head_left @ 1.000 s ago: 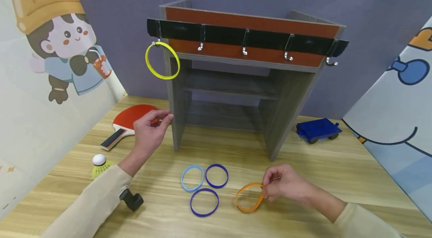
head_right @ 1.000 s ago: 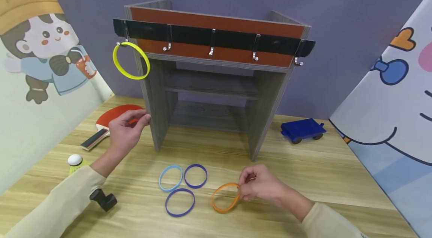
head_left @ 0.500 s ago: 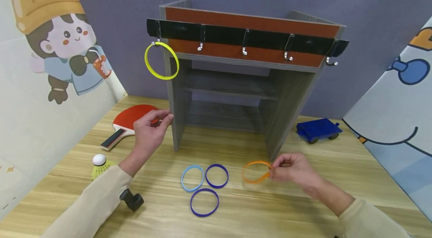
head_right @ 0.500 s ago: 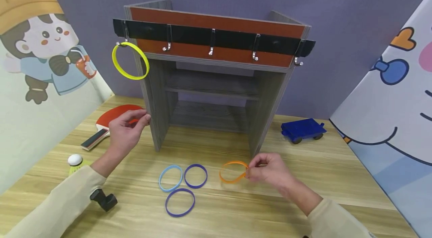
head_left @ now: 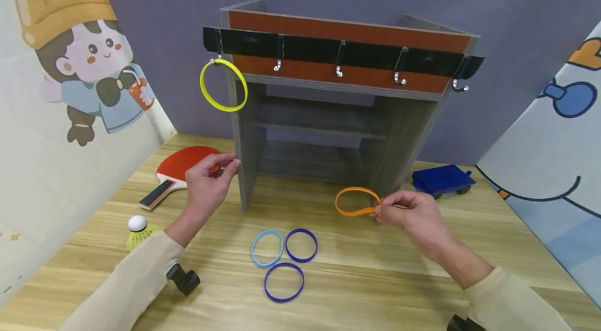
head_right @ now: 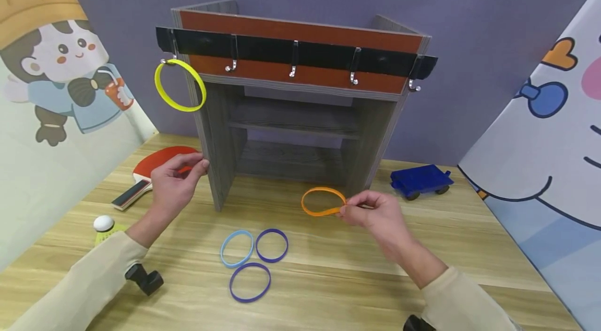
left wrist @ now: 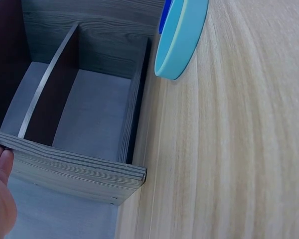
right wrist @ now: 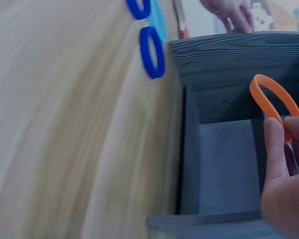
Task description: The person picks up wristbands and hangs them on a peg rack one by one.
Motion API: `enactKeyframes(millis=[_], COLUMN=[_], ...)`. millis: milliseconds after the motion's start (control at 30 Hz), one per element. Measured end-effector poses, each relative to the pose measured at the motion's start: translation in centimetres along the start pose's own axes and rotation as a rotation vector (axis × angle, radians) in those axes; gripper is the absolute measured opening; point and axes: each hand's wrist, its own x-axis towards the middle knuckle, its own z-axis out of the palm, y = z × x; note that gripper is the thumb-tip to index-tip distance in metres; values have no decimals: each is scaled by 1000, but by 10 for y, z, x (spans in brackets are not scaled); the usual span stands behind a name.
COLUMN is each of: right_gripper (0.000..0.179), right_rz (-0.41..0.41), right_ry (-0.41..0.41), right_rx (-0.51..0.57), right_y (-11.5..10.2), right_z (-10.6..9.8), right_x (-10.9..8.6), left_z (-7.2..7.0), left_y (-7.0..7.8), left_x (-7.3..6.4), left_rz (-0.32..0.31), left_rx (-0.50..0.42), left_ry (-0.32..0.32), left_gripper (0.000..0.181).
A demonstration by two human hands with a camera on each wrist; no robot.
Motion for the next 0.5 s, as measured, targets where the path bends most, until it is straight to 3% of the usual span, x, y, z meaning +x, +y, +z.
enactKeyframes(millis=[500], right_gripper=[15], right_rz=[-118], right_ry=[9], right_rx=[298], right_y=[-36], right_z=[18], right_x=[18], left_z=[1], left_y=[0], left_x=[0], left_rz=[5], left_rx=[5], left_ry=[10], left_gripper=[16])
